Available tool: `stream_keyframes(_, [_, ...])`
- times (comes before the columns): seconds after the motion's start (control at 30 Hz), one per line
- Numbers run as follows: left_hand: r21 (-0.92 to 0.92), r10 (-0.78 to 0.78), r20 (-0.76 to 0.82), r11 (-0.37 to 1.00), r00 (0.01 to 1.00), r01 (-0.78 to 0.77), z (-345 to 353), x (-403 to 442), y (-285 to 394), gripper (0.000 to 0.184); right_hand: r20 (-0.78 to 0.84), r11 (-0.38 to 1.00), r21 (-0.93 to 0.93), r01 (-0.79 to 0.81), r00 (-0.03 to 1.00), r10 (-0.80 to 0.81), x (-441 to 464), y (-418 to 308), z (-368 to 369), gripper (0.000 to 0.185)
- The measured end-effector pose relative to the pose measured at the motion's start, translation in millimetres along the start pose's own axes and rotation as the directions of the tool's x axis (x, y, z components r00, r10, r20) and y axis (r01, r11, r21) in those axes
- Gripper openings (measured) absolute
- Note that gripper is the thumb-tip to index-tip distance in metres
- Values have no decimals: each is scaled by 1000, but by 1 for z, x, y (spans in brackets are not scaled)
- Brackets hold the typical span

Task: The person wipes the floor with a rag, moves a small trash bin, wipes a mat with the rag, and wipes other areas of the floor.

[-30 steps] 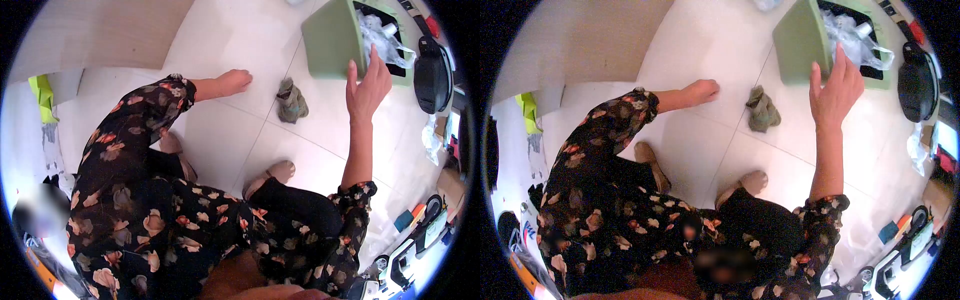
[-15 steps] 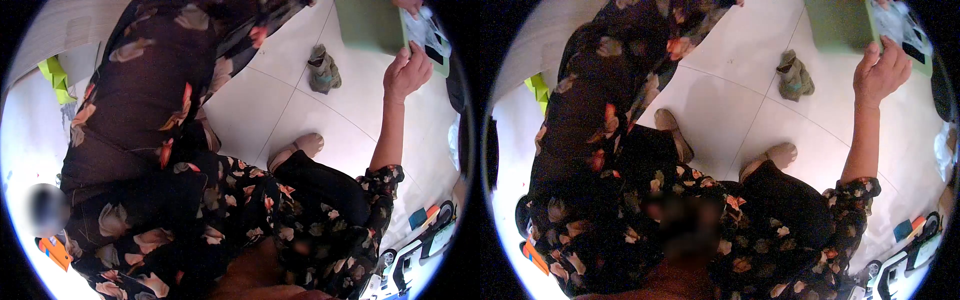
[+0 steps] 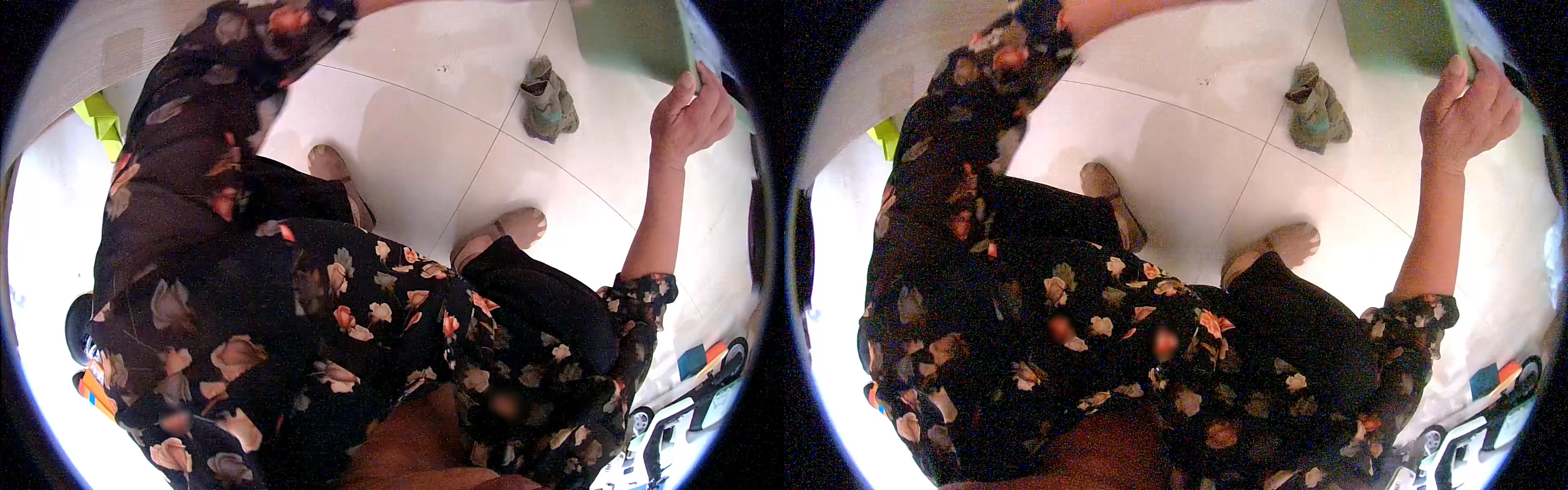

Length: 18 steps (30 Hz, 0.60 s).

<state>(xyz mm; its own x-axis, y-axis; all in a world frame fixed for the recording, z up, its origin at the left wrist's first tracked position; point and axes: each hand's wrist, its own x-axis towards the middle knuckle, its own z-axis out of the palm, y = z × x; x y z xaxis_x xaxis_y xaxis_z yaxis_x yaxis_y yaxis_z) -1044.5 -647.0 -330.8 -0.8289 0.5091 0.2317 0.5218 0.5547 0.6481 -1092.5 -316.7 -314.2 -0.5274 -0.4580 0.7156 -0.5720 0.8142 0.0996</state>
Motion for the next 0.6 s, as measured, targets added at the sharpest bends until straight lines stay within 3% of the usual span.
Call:
stream_keyframes(0.07, [78, -153, 326, 988, 933, 135, 8, -61, -13, 18, -14, 1000, 7, 8, 1000, -8, 0, 2, 2, 36])
stream_keyframes(0.13, [192, -302, 600, 953, 741, 233, 15, -114, -22, 20, -23, 1000, 5, 3, 1000, -3, -2, 4, 2, 37])
stream_keyframes(0.3, [291, -430, 512, 901, 743, 321, 64, -194, -48, 20, -3, 998, -62, 19, 1000, -19, -9, 24, 2, 43])
stream_keyframes(0.43, [318, -479, 468, 875, 743, 364, 91, -174, -43, 19, -26, 996, -80, 32, 999, -35, -12, 31, 1, 46])
stream_keyframes(0.6, [231, -490, 455, 872, 744, 432, 76, -158, -31, 17, -37, 998, -64, 27, 999, -29, -12, 31, 3, 47])
